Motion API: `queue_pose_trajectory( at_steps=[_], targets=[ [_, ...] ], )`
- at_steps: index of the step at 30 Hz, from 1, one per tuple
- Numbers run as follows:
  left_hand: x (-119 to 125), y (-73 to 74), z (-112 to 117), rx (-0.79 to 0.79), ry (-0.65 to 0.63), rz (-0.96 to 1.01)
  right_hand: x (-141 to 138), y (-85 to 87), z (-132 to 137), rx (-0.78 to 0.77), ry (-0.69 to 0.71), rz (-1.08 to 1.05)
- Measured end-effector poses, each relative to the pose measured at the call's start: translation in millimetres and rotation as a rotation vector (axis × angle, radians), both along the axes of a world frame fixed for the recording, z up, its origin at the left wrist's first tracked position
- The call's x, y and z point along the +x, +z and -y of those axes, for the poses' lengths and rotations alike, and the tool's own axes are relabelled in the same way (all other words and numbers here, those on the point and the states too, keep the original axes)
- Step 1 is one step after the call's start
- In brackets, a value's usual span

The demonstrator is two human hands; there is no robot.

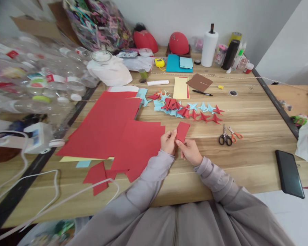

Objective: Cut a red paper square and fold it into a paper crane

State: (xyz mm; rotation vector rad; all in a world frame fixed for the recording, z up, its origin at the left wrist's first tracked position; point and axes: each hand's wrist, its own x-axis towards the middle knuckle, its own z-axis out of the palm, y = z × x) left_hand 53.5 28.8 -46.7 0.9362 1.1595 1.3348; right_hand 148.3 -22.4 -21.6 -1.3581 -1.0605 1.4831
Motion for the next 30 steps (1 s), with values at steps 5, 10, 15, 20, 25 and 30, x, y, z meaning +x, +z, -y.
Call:
queue_pose_trajectory(
  at_steps=[5,10,15,20,25,30],
  targets=[
    [1,-0.4,-2,-0.061,0.014,0.067,-1,-0.7,0,0.002,0.032,-0.004],
    [1,1.4,0,-0.068,-0.002,0.069,1,-1.7,0,0.028,0.030,-0.012],
    [0,8.4,5,-0.035,-0.042,0.053,2,-1.4,0,0.032,-0.002,-0.008],
    [-1,13.1,5,0.030,-0.015,-0.031,1,-2.6,0,0.032,0.025,0.009],
    [-2,8.1,2,-0.010,-0.009,0.025,0,-0.9,0,0.026,0.044,0.023],
    [-4,11.2,3,-0.014,-0.058,0.065,1,1.5,1,0.045,0.044,0.017]
  ],
)
